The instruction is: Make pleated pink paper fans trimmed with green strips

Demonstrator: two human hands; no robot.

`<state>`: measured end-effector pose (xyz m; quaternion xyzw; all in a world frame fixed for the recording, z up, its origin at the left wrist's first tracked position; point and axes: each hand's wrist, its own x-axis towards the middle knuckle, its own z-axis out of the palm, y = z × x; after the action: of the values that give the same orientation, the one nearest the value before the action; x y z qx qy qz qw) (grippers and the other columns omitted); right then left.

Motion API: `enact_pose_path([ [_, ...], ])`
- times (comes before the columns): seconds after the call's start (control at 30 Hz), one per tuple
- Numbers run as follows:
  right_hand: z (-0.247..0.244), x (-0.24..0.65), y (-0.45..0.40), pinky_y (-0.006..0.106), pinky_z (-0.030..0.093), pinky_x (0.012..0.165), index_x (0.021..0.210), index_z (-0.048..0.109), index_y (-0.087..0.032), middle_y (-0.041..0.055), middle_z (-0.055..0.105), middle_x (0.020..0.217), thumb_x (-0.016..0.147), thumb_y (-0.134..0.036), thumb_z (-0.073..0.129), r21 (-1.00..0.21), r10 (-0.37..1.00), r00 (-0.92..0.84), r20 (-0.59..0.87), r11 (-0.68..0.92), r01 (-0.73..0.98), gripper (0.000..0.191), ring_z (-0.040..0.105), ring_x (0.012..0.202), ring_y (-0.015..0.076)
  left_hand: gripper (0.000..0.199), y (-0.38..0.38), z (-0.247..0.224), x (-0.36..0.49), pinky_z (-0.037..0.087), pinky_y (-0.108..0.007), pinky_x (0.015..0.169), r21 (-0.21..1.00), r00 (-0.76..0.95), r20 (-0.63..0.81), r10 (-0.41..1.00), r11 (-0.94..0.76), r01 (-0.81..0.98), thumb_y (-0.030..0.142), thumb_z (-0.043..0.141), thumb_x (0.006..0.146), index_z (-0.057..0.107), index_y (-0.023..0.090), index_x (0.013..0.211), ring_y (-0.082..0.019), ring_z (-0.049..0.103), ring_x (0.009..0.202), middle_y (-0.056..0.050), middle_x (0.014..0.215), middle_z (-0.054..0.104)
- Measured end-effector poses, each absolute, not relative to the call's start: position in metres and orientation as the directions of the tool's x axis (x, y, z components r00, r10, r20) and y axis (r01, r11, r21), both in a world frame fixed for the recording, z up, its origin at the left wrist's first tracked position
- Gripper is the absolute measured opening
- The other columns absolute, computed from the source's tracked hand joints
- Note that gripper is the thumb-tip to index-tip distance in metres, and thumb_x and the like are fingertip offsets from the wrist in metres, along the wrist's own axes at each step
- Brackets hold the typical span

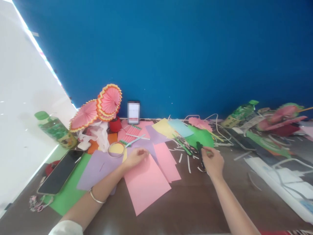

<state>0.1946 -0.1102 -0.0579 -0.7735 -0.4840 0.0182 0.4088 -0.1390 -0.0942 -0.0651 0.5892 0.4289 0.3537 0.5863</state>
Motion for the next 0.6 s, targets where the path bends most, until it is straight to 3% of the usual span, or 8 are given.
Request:
enact_pose_path([
  [0.13, -0.042, 0.119, -0.119, 0.032, 0.045, 0.068, 0.082, 0.061, -0.017, 0.0073, 0.064, 0.083, 0.080, -0.035, 0.047, -0.660, 0.943, 0.027, 0.331, 0.211, 0.721, 0.023, 0.058, 0.073, 0.0190, 0.016, -0.095, -0.066, -0.137, 0.041, -0.022, 0.060, 0.995, 0.387, -0.091, 0.918, 0.069, 0.071, 0.030, 0.057, 0.073, 0.059, 0.014, 0.072, -0.008, 0.051, 0.056, 0.000, 0.067, 0.059],
  [0.2, -0.037, 0.083, -0.121, 0.031, 0.045, 0.067, 0.082, 0.061, -0.019, 0.0048, 0.063, 0.082, 0.083, -0.031, 0.044, -0.636, 0.935, -0.223, 0.275, 0.351, 0.688, 0.020, 0.057, 0.073, 0.0175, 0.017, -0.096, -0.067, -0.137, 0.042, -0.022, 0.061, 0.995, 0.395, -0.085, 0.915, 0.058, 0.079, 0.031, 0.057, 0.074, 0.060, 0.014, 0.073, -0.009, 0.052, 0.058, 0.000, 0.067, 0.060],
  [0.27, -0.034, 0.057, -0.120, 0.030, 0.045, 0.070, 0.086, 0.061, -0.020, 0.0039, 0.062, 0.084, 0.085, -0.027, 0.042, -0.627, 0.904, -0.365, 0.222, 0.419, 0.656, 0.020, 0.057, 0.075, 0.0163, 0.018, -0.095, -0.069, -0.138, 0.042, -0.023, 0.062, 0.995, 0.405, -0.077, 0.911, 0.043, 0.092, 0.032, 0.057, 0.074, 0.062, 0.014, 0.075, -0.010, 0.054, 0.061, -0.002, 0.069, 0.062],
  [0.6, -0.033, 0.039, -0.108, 0.026, 0.041, 0.058, 0.072, 0.057, -0.019, 0.0007, 0.056, 0.069, 0.082, -0.018, 0.043, -0.531, 0.865, -0.471, 0.173, 0.485, 0.695, 0.017, 0.052, 0.062, 0.0138, 0.019, -0.096, -0.072, -0.140, 0.046, -0.025, 0.066, 0.985, 0.406, -0.085, 0.910, 0.016, 0.170, 0.028, 0.056, 0.074, 0.066, 0.013, 0.079, -0.015, 0.061, 0.071, -0.005, 0.078, 0.068],
])
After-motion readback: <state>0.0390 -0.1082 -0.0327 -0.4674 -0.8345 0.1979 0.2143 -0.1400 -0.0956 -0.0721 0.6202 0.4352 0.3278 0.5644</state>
